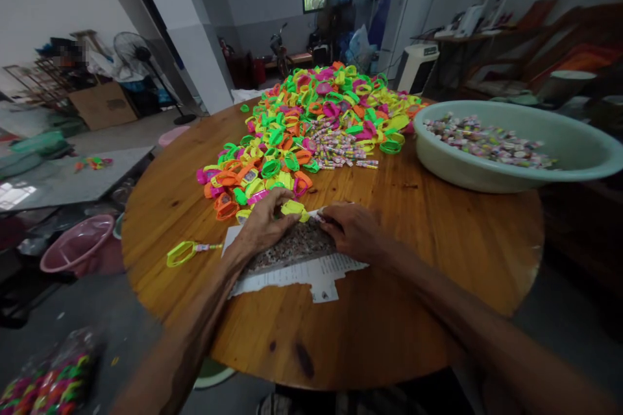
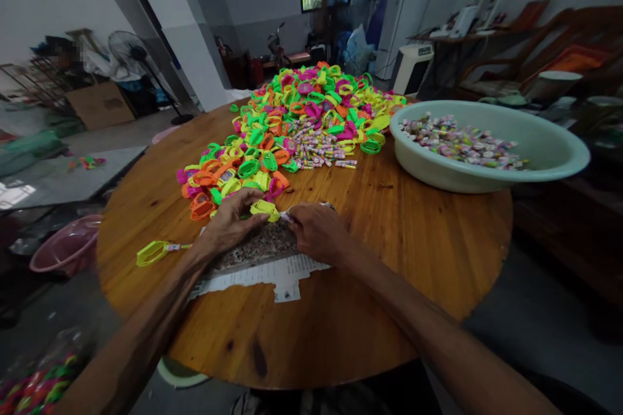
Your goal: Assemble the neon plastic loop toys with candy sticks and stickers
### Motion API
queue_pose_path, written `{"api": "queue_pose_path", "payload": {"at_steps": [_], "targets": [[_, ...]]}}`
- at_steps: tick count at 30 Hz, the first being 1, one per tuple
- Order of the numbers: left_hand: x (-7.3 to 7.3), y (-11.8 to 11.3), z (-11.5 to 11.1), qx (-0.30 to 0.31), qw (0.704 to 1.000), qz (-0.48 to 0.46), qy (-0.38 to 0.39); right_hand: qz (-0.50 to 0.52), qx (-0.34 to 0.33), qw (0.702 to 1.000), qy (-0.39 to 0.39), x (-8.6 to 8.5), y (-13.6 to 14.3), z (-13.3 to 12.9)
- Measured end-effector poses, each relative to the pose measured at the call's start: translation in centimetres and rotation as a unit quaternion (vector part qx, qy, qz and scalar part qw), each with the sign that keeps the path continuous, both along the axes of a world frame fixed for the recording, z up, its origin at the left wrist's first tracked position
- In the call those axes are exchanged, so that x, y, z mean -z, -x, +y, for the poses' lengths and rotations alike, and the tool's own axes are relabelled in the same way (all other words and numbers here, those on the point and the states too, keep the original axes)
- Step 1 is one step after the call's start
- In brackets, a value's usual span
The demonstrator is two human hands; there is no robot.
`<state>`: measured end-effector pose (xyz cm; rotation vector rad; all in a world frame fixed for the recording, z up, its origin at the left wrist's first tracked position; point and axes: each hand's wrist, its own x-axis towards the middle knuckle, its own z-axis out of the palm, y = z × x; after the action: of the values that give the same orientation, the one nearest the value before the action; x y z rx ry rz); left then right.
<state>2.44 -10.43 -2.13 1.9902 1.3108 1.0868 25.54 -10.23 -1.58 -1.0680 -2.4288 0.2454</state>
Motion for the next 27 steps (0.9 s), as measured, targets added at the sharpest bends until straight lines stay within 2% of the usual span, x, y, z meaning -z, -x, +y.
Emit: {"api": "queue_pose_path", "payload": {"at_steps": [4, 7, 19, 24, 27], "targets": [[0.4, 1.3, -1.0, 0.024, 0.992, 0.102, -0.065, -0.005, -0.016, 1.000, -0.008, 0.0, 0.4, 0.2], [0.8, 1.7, -1.2, 0.039, 0.986, 0.135, -0.092, 0.002, -0.031, 0.999, -0.006, -0.2, 0.7, 0.3], [0.6, 1.5, -1.3, 0.072, 0.983, 0.106, -0.130, 0.057, -0.075, 0.996, -0.010, 0.6, 0.7, 0.8], [0.7, 1.3, -1.3, 0.079, 0.985, 0.088, -0.125, 0.023, -0.084, 0.994, -0.072, 0.9, 0.5, 0.9], [0.7, 1.4, -1.3, 0.085, 0.985, 0.086, -0.126, 0.019, -0.093, 0.993, -0.076, 1.1, 0.4, 1.0]]}}
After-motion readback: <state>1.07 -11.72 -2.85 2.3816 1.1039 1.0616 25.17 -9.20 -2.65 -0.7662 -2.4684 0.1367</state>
